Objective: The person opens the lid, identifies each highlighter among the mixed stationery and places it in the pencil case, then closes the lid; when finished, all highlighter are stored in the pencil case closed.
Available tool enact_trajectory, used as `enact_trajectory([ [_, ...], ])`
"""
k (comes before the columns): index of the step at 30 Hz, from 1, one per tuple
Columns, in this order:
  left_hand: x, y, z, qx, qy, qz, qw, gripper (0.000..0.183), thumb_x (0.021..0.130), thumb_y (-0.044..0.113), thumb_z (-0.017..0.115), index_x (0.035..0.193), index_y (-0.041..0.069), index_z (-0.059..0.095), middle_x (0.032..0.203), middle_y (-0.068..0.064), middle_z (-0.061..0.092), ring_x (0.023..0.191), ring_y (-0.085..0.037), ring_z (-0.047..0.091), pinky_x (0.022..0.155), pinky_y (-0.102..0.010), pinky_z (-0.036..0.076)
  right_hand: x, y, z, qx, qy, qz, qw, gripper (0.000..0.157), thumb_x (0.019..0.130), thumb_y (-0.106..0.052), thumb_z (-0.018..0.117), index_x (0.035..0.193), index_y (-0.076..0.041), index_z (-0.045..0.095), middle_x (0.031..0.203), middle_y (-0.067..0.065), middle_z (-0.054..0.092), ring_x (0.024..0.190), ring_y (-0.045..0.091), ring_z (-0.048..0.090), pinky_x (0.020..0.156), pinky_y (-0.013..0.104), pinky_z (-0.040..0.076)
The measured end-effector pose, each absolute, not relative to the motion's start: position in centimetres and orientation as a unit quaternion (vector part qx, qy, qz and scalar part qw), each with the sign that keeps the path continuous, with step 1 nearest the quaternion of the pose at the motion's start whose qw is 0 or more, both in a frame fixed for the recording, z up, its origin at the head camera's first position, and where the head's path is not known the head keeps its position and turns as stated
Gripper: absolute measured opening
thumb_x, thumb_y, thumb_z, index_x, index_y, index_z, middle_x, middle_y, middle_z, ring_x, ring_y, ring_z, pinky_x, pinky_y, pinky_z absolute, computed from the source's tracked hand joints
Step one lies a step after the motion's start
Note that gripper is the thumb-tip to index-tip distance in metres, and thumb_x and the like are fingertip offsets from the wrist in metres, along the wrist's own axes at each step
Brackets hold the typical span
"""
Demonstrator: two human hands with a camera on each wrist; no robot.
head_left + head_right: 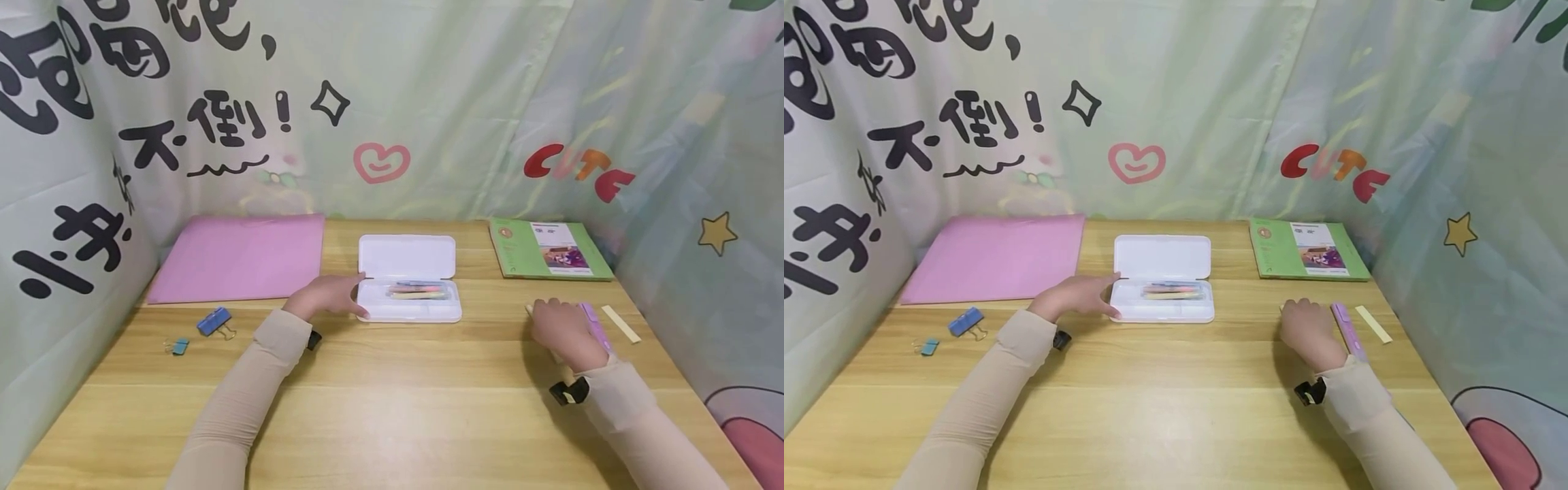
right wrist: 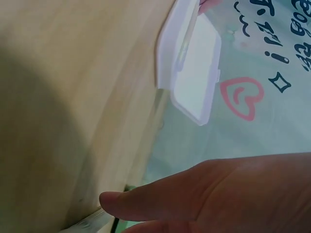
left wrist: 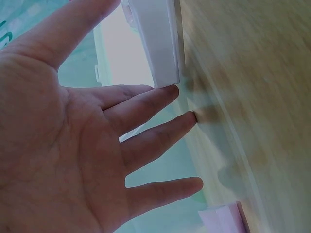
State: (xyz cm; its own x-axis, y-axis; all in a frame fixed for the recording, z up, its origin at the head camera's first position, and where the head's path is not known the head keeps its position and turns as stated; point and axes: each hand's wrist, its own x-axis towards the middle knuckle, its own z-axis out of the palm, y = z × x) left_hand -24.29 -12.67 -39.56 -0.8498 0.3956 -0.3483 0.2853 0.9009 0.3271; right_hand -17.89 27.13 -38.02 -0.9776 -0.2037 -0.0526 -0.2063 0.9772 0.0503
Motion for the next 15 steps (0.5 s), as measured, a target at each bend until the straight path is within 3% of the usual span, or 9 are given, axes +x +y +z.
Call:
enact_trajectory([
  [8,-24.4,-12.8,-39.8,0.185,0.953,0.134,0.2,0.096,0.065,0.062,0.06,0.14,0.02,0.017,0.136,-0.003,0.032,0.109,-0.021,0.041,0.085,-0.04,0.033,-17.5,27.9,-39.0,-0.081,0.994,-0.002,0.069,0.012,0.073,-0.002,0.05,0.083,0.006,0.051,0.062,0.011,0.047,0.052,0.024,0.045,0.04,0.037,0.034],
  [15,-24.4,-12.8,-39.8,0.184,0.952,0.137,0.201,0.096,0.065,0.061,0.061,0.14,0.021,0.016,0.137,-0.002,0.031,0.116,-0.023,0.036,0.088,-0.042,0.03,-17.3,28.1,-39.4,-0.093,0.995,-0.003,0.048,0.01,0.073,-0.003,0.05,0.081,0.002,0.048,0.061,0.009,0.046,0.049,0.023,0.043,0.037,0.037,0.032],
])
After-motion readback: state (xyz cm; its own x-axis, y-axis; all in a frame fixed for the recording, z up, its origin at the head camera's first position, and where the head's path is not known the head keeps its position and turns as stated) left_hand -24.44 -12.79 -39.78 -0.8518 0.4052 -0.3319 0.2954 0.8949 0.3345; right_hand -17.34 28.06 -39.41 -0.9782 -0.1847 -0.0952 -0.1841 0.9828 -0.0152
